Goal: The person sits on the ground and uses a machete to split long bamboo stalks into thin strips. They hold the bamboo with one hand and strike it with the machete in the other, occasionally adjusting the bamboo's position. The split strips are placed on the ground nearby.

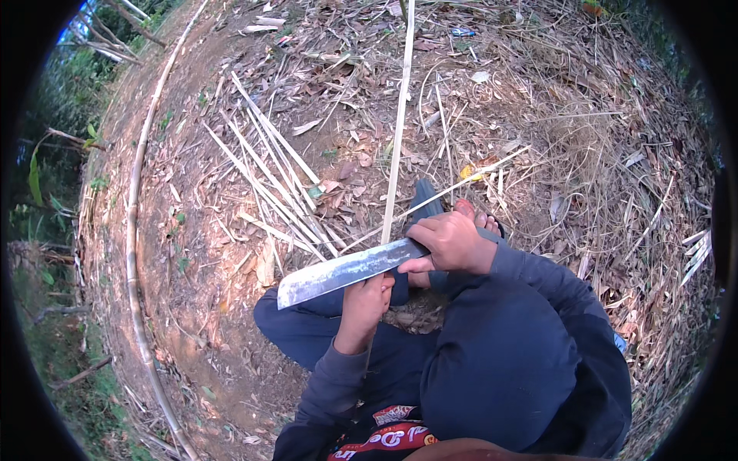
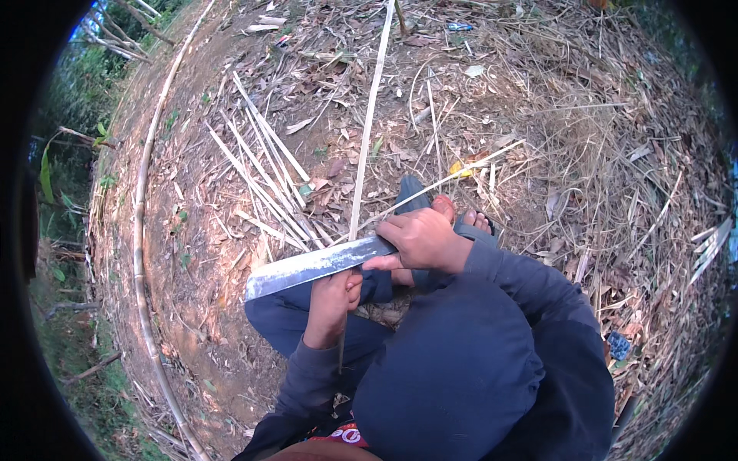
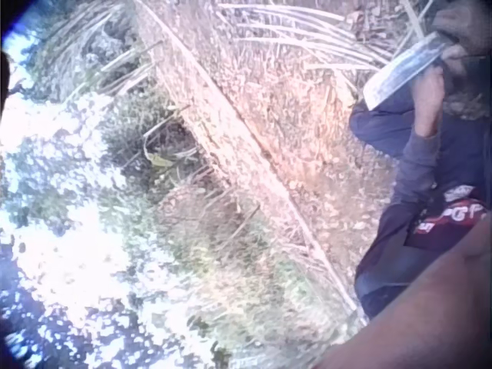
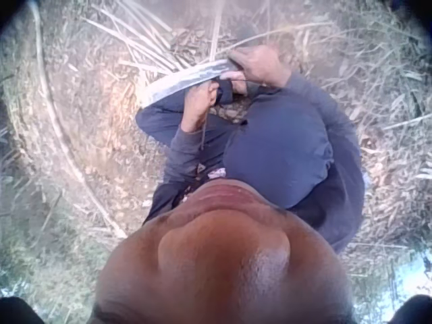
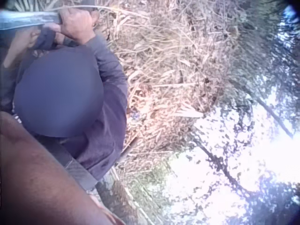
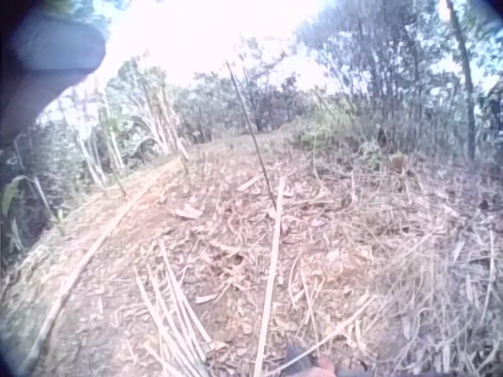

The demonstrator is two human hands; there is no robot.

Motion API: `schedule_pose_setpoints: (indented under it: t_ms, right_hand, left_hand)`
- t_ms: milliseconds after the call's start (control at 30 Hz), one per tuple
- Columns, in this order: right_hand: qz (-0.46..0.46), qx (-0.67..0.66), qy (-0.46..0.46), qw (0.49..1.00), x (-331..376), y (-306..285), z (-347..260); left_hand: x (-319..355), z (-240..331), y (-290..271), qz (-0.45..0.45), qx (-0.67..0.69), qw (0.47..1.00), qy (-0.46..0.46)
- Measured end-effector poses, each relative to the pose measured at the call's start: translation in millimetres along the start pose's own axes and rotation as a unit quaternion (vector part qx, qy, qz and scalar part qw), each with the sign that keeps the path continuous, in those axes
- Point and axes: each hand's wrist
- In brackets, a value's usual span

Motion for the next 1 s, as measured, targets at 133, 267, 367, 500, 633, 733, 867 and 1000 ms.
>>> schedule_pose_setpoints:
  t_ms: [133,267,367,500,633,733,867,1000]
  right_hand:
    - [0.042,0.076,-0.017,0.996,-3,-12,10]
    - [0.123,-0.087,0.428,0.891,-16,-40,74]
    - [0.087,-0.068,0.325,0.939,-12,-37,66]
    - [0.011,0.063,0.054,0.996,-7,-15,15]
    - [0.051,-0.003,0.338,0.940,0,-12,103]
    - [0.187,-0.015,0.584,0.790,47,-23,222]
    - [0.218,-0.233,0.588,0.743,35,-12,162]
    - [0.073,-0.511,0.518,0.682,-11,-9,87]
  left_hand:
    - [15,-18,-11,-0.033,-0.136,0.987,0.081]
    - [67,-5,-6,-0.102,-0.023,0.995,-0.010]
    - [69,-15,4,-0.094,-0.032,0.995,0.012]
    - [61,5,-6,-0.074,-0.022,0.997,0.004]
    - [103,-8,-36,-0.052,-0.071,0.996,-0.015]
    - [123,-19,-48,-0.032,-0.131,0.990,0.036]
    - [106,-21,-62,0.104,-0.113,0.970,0.190]
    - [28,11,-55,0.102,0.023,0.934,0.343]
Point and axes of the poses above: each hand's wrist, its own x-axis away from the middle knuckle, its own y-axis out of the palm, z = x × y, and after that the axes turned 8 degrees about -z, right-handed
